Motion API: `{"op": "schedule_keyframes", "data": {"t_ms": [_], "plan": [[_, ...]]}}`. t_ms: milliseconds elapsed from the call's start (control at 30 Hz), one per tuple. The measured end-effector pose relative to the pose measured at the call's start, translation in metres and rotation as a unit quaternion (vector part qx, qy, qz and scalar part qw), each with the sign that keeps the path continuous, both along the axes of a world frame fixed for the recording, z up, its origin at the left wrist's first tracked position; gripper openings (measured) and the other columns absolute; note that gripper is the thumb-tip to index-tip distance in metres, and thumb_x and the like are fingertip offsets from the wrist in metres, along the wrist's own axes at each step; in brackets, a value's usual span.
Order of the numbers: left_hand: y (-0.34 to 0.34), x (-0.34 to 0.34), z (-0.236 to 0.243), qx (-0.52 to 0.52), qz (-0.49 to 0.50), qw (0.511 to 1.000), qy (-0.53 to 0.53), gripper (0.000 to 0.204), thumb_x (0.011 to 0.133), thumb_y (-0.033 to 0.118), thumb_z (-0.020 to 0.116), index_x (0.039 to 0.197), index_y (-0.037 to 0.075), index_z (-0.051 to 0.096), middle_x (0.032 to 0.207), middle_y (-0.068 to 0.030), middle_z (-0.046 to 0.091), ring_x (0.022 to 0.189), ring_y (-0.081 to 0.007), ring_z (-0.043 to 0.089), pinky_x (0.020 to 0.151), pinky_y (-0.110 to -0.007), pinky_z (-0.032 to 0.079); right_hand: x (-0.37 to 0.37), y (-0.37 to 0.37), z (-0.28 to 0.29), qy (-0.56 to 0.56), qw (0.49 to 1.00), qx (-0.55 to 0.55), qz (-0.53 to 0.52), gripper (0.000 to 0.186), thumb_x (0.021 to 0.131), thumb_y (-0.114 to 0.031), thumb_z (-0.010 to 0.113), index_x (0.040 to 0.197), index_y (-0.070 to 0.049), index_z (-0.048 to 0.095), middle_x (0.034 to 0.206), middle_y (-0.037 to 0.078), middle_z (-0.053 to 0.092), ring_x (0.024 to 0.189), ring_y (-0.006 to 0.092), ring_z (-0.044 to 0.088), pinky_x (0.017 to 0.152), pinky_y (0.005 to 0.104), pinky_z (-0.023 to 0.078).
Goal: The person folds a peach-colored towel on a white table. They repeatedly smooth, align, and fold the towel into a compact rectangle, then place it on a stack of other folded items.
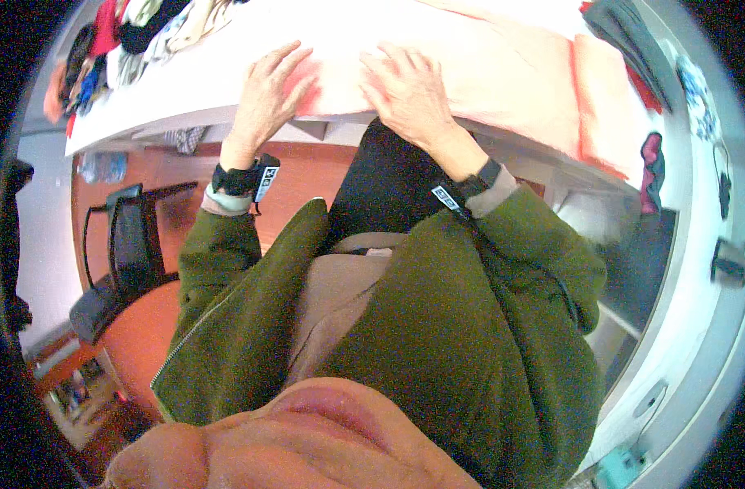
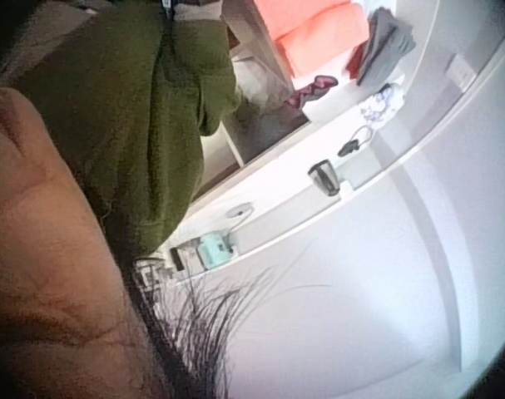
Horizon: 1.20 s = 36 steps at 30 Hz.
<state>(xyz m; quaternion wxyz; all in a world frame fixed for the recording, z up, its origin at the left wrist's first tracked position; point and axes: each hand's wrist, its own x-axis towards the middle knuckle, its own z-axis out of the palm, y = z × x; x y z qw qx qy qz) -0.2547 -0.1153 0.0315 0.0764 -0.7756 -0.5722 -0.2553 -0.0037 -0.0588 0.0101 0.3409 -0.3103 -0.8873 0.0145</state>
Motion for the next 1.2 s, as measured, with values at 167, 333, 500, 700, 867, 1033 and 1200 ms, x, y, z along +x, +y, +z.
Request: {"op": "schedule_keyframes", "data": {"t_ms": [167,333,500,700,867,1033,1200], "plan": [[0.026,0.026,-0.042,-0.05,0.114,0.989,0.084,0.071,0.086,0.071,0.048,0.147,0.036,0.039,0.156,-0.0104,0.031,0.143,-0.0308,0.028,0.103,-0.073,0.019,0.017,-0.004,-0.023,-0.146,0.984,-0.013,-0.098,0.057,0.097,-0.05,0.046,0.148,-0.025,0.039,0.156,0.006,0.03,0.145,0.0305,0.022,0.11,0.0636,0.02],[0.029,0.015,-0.051,-0.056,0.138,0.979,0.136,0.073,0.086,0.076,0.043,0.148,0.038,0.036,0.158,-0.0081,0.029,0.146,-0.0296,0.024,0.104,-0.073,0.016,0.048,-0.011,-0.028,-0.164,0.977,-0.021,-0.135,0.057,0.097,-0.052,0.044,0.148,-0.027,0.039,0.156,0.004,0.03,0.146,0.0304,0.022,0.111,0.0627,0.019],[0.031,0.006,-0.05,-0.085,0.13,0.977,0.148,0.074,0.085,0.075,0.046,0.148,0.038,0.036,0.159,-0.0059,0.027,0.146,-0.0291,0.024,0.103,-0.073,0.016,0.091,-0.01,-0.026,-0.107,0.983,-0.061,-0.132,0.055,0.097,-0.052,0.045,0.143,-0.023,0.045,0.154,0.009,0.034,0.144,0.0324,0.026,0.111,0.064,0.019],[0.034,-0.006,-0.041,-0.112,0.119,0.973,0.163,0.075,0.086,0.066,0.055,0.151,0.037,0.031,0.161,-0.0029,0.022,0.148,-0.0275,0.02,0.101,-0.074,0.02,0.17,0.007,-0.031,-0.149,0.96,-0.046,-0.234,0.057,0.097,-0.051,0.046,0.146,-0.023,0.041,0.156,0.011,0.029,0.144,0.0344,0.024,0.111,0.0651,0.019],[0.035,0.005,-0.004,-0.218,0.119,0.956,0.153,0.075,0.084,0.064,0.06,0.147,0.03,0.038,0.156,-0.0117,0.03,0.144,-0.0332,0.027,0.105,-0.07,0.024,0.181,0.012,-0.014,-0.239,0.948,-0.043,-0.206,0.055,0.095,-0.047,0.051,0.143,-0.02,0.045,0.153,0.013,0.034,0.139,0.0357,0.034,0.106,0.0629,0.033],[0.076,0.043,0.04,-0.207,-0.011,0.934,0.291,0.061,0.083,0.044,0.07,0.133,0.013,0.052,0.147,-0.0198,0.041,0.136,-0.0365,0.04,0.105,-0.057,0.039,0.195,0.069,0.023,-0.275,0.943,-0.14,-0.124,0.05,0.092,-0.034,0.06,0.135,-0.011,0.052,0.143,0.017,0.047,0.127,0.0359,0.049,0.106,0.0465,0.041],[0.144,0.158,0.018,-0.056,-0.23,0.954,0.184,0.047,0.085,0.017,0.065,0.128,0.005,0.051,0.129,-0.0184,0.054,0.114,-0.036,0.057,0.091,-0.046,0.052,0.19,0.139,0.019,-0.305,0.93,-0.112,-0.172,0.048,0.096,-0.029,0.053,0.138,-0.006,0.049,0.142,0.017,0.048,0.132,0.0319,0.044,0.113,0.0477,0.031]]}}
